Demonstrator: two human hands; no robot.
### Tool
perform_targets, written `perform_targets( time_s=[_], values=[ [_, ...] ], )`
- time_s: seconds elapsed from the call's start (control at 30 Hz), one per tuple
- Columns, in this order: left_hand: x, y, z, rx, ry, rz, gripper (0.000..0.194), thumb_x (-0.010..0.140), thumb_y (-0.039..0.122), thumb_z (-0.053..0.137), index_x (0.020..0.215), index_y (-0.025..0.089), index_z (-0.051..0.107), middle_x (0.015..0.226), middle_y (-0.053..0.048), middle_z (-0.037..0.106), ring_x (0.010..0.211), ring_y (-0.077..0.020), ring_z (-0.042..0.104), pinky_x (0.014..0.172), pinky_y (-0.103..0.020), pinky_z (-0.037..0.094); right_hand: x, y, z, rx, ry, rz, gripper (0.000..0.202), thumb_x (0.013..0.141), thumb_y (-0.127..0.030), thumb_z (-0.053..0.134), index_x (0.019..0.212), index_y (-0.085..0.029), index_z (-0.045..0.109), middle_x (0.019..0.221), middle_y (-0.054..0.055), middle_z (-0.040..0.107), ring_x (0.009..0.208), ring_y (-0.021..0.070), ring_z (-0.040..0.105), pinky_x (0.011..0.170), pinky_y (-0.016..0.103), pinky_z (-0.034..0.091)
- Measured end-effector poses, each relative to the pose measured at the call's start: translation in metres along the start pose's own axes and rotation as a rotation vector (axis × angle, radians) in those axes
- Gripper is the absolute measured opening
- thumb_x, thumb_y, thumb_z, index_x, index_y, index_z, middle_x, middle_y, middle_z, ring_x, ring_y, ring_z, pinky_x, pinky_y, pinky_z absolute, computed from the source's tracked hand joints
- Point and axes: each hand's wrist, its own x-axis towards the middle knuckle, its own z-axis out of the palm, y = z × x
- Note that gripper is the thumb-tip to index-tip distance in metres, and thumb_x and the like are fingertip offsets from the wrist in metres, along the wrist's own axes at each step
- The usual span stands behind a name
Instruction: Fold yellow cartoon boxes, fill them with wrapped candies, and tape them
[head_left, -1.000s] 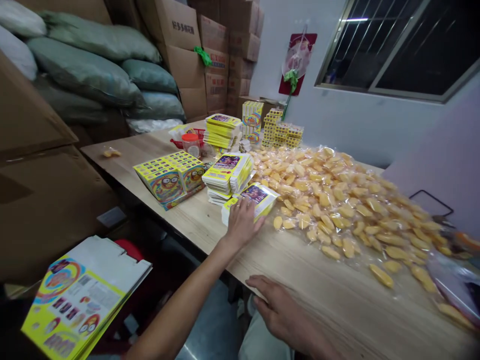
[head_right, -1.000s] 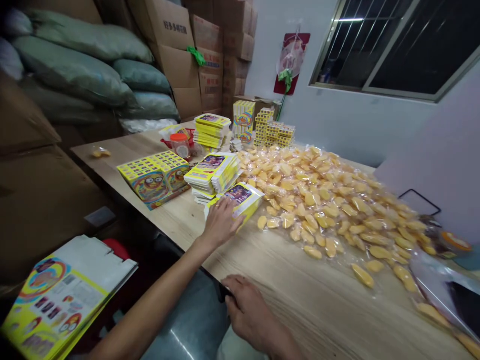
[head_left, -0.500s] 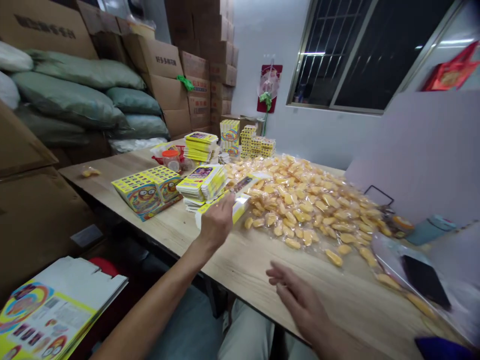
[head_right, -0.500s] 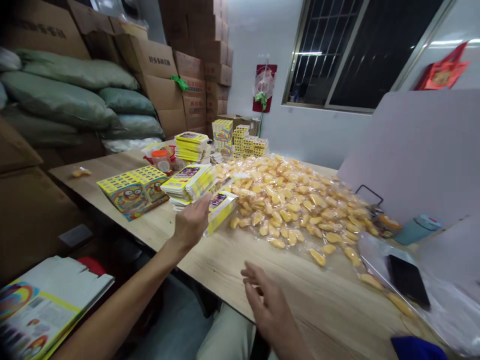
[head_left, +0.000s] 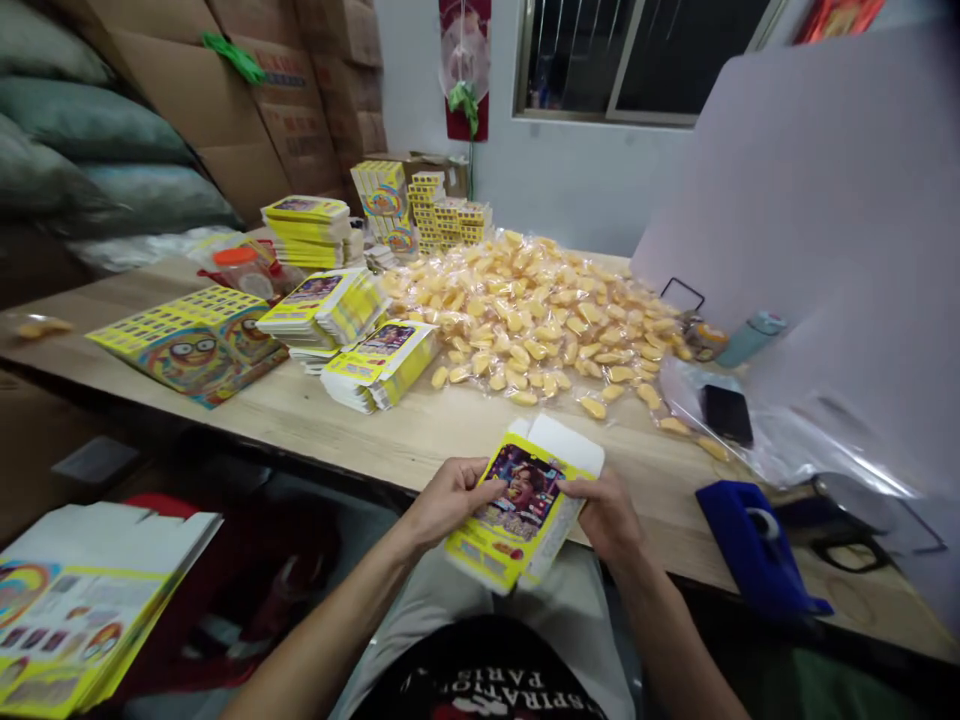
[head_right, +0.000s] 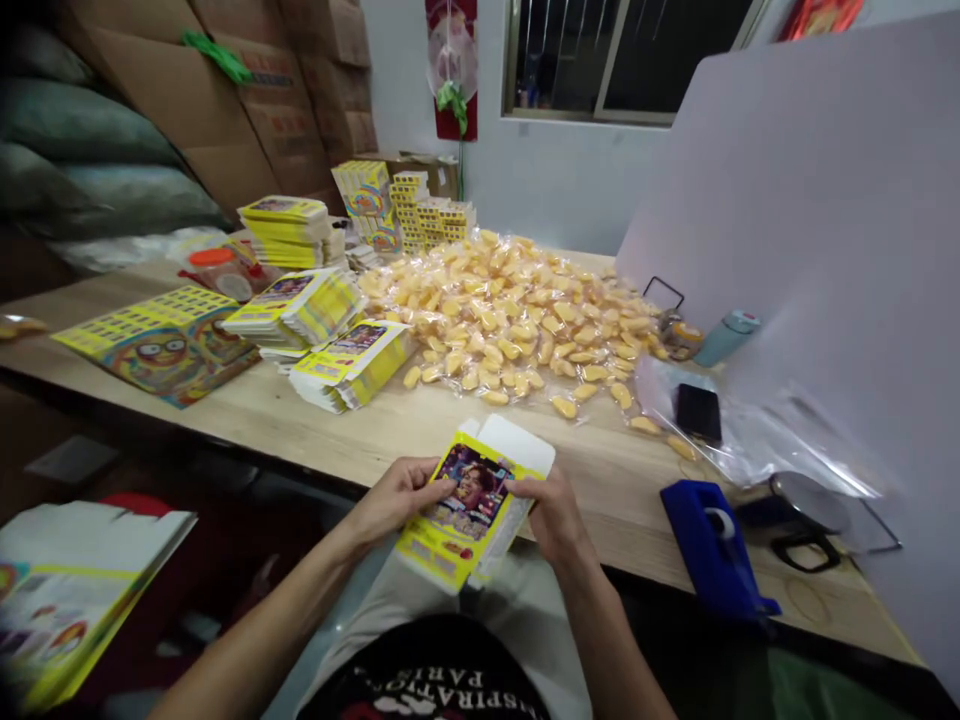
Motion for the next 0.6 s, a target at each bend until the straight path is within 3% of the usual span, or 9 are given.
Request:
perform_targets(
  time_s=[0.07, 0.1, 0.13, 0.23, 0.27, 0.33, 0.47, 0.53, 0.6],
  values=[
    [0.0, -0.005, 0.001, -0.147, -0.006, -0.038, 0.047, 0.091, 0.051, 0.064, 0.117, 0.011, 0.07, 0.103, -0.012, 0.077, 0.082, -0.0239, 0.074, 0.078, -0.035, 0.059, -0.001, 0.002, -0.008, -0.318, 0.267, -0.233, 0.057, 0.077, -0.028, 0.064, 0.132, -0.017, 0.057, 0.117, 0.012, 0.071, 0.11, 0.0323, 0.065, 0.099, 0.056, 0.049],
    [-0.001, -0.008, 0.003, -0.17, 0.03, -0.025, 0.044, 0.09, 0.05, 0.066, 0.112, 0.012, 0.071, 0.098, -0.01, 0.077, 0.08, -0.0222, 0.073, 0.078, -0.033, 0.058, -0.002, 0.003, -0.009, -0.513, 0.337, -0.383, 0.052, 0.081, -0.026, 0.059, 0.133, -0.017, 0.056, 0.121, 0.013, 0.069, 0.115, 0.0316, 0.062, 0.103, 0.056, 0.046],
    [-0.002, -0.01, 0.006, -0.17, 0.058, -0.007, 0.041, 0.09, 0.049, 0.067, 0.109, 0.013, 0.072, 0.096, -0.008, 0.077, 0.081, -0.0215, 0.072, 0.08, -0.032, 0.057, -0.004, 0.005, -0.009, -0.705, 0.324, -0.518, 0.049, 0.085, -0.023, 0.054, 0.134, -0.017, 0.055, 0.126, 0.014, 0.066, 0.12, 0.031, 0.058, 0.107, 0.056, 0.043],
    [-0.011, -0.017, 0.019, -0.116, 0.101, 0.032, 0.04, 0.092, 0.047, 0.064, 0.115, 0.015, 0.072, 0.103, -0.008, 0.075, 0.093, -0.0231, 0.069, 0.088, -0.033, 0.054, -0.015, 0.012, 0.003, -1.128, -0.013, -0.718, 0.051, 0.09, -0.015, 0.046, 0.141, -0.015, 0.05, 0.14, 0.017, 0.056, 0.132, 0.0307, 0.049, 0.111, 0.053, 0.038],
    [-0.015, -0.019, 0.024, -0.098, 0.129, 0.042, 0.04, 0.093, 0.047, 0.062, 0.116, 0.016, 0.072, 0.105, -0.008, 0.075, 0.096, -0.0236, 0.068, 0.09, -0.033, 0.053, -0.02, 0.016, 0.007, -1.198, -0.076, -0.735, 0.053, 0.09, -0.013, 0.045, 0.143, -0.014, 0.047, 0.141, 0.018, 0.054, 0.131, 0.0312, 0.049, 0.109, 0.053, 0.04],
    [-0.027, -0.024, 0.034, -0.092, 0.191, 0.042, 0.04, 0.094, 0.047, 0.06, 0.117, 0.016, 0.073, 0.105, -0.008, 0.074, 0.098, -0.0236, 0.066, 0.089, -0.031, 0.052, -0.03, 0.024, 0.013, -1.246, -0.08, -0.742, 0.052, 0.09, -0.012, 0.045, 0.142, -0.013, 0.045, 0.134, 0.019, 0.057, 0.125, 0.0315, 0.051, 0.103, 0.052, 0.042],
    [-0.05, -0.035, 0.046, -0.285, 0.231, -0.047, 0.041, 0.089, 0.051, 0.066, 0.105, 0.014, 0.076, 0.096, -0.008, 0.074, 0.085, -0.0211, 0.066, 0.078, -0.028, 0.052, -0.036, 0.032, 0.005, -1.208, -0.165, -0.653, 0.025, 0.089, -0.015, 0.049, 0.112, -0.021, 0.056, 0.103, 0.01, 0.064, 0.1, 0.0288, 0.059, 0.087, 0.048, 0.046],
    [-0.059, -0.041, 0.042, -0.484, 0.131, -0.132, 0.043, 0.084, 0.05, 0.072, 0.105, 0.013, 0.075, 0.092, -0.01, 0.074, 0.081, -0.0209, 0.067, 0.077, -0.03, 0.052, -0.033, 0.026, 0.0, -1.206, -0.315, -0.561, 0.01, 0.089, -0.02, 0.051, 0.095, -0.024, 0.057, 0.089, 0.005, 0.064, 0.087, 0.0265, 0.06, 0.079, 0.046, 0.045],
    [-0.065, -0.05, 0.034, -0.687, -0.06, -0.214, 0.05, 0.075, 0.042, 0.08, 0.114, 0.013, 0.073, 0.095, -0.012, 0.074, 0.087, -0.0243, 0.07, 0.083, -0.034, 0.052, -0.03, 0.013, 0.002, -1.191, -0.491, -0.464, 0.01, 0.091, -0.022, 0.051, 0.085, -0.025, 0.057, 0.082, 0.003, 0.064, 0.083, 0.0243, 0.061, 0.077, 0.044, 0.046]
  ],
)
